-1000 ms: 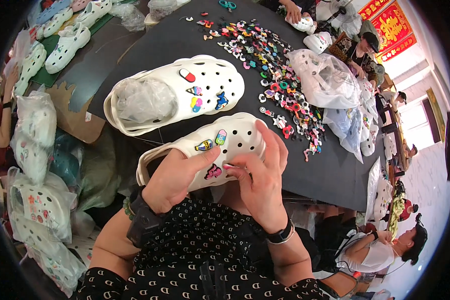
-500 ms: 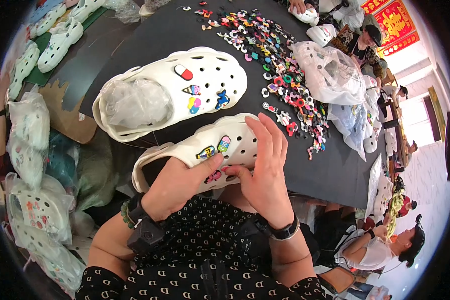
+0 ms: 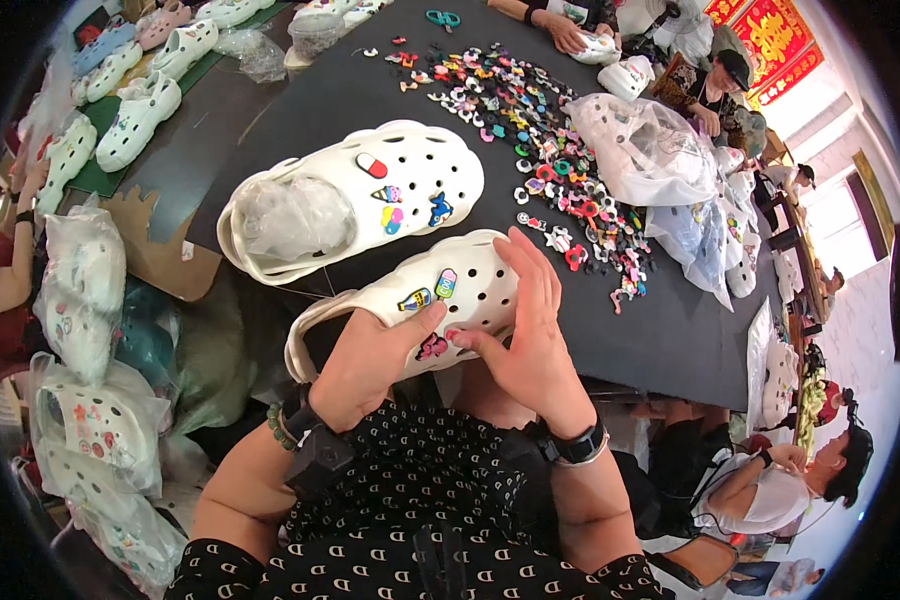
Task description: Decorating clogs with colorful charms and packaging them in plastic bags.
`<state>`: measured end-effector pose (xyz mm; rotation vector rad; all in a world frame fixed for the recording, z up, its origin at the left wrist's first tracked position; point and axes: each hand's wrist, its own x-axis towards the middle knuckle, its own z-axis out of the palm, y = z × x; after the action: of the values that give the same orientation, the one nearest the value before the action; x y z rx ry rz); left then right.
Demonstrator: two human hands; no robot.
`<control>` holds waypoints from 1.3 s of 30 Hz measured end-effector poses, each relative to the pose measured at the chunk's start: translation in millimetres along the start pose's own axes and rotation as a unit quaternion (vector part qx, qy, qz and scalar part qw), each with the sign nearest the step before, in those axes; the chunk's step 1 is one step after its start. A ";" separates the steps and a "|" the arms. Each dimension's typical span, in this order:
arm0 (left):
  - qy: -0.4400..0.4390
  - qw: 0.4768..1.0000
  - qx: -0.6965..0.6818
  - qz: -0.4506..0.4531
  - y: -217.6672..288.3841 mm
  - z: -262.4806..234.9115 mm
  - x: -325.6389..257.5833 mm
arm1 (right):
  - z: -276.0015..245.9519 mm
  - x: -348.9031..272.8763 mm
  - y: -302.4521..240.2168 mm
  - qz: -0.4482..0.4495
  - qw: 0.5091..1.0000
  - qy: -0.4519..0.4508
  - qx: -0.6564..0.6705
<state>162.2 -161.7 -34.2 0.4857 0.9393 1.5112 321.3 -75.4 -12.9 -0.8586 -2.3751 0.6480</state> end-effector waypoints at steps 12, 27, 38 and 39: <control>0.001 1.000 -0.004 -0.023 5.0 -0.2 -0.6 | 0.8 -5.1 6.1 0.031 0.998 0.007 0.047; -0.005 0.995 0.085 -0.048 2.0 -12.1 4.2 | 16.8 6.1 -15.6 0.086 0.994 0.038 -0.054; 0.013 0.999 0.027 -0.013 5.8 3.5 -1.9 | -4.1 2.9 11.6 0.032 0.997 -0.041 0.055; 0.015 1.000 0.024 -0.008 4.6 3.0 -2.4 | -7.1 1.9 12.4 0.031 0.997 -0.038 0.056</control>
<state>162.2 -163.0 -28.3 0.4903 1.0033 1.4866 329.8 -63.9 -14.4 -0.8751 -2.3606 0.8440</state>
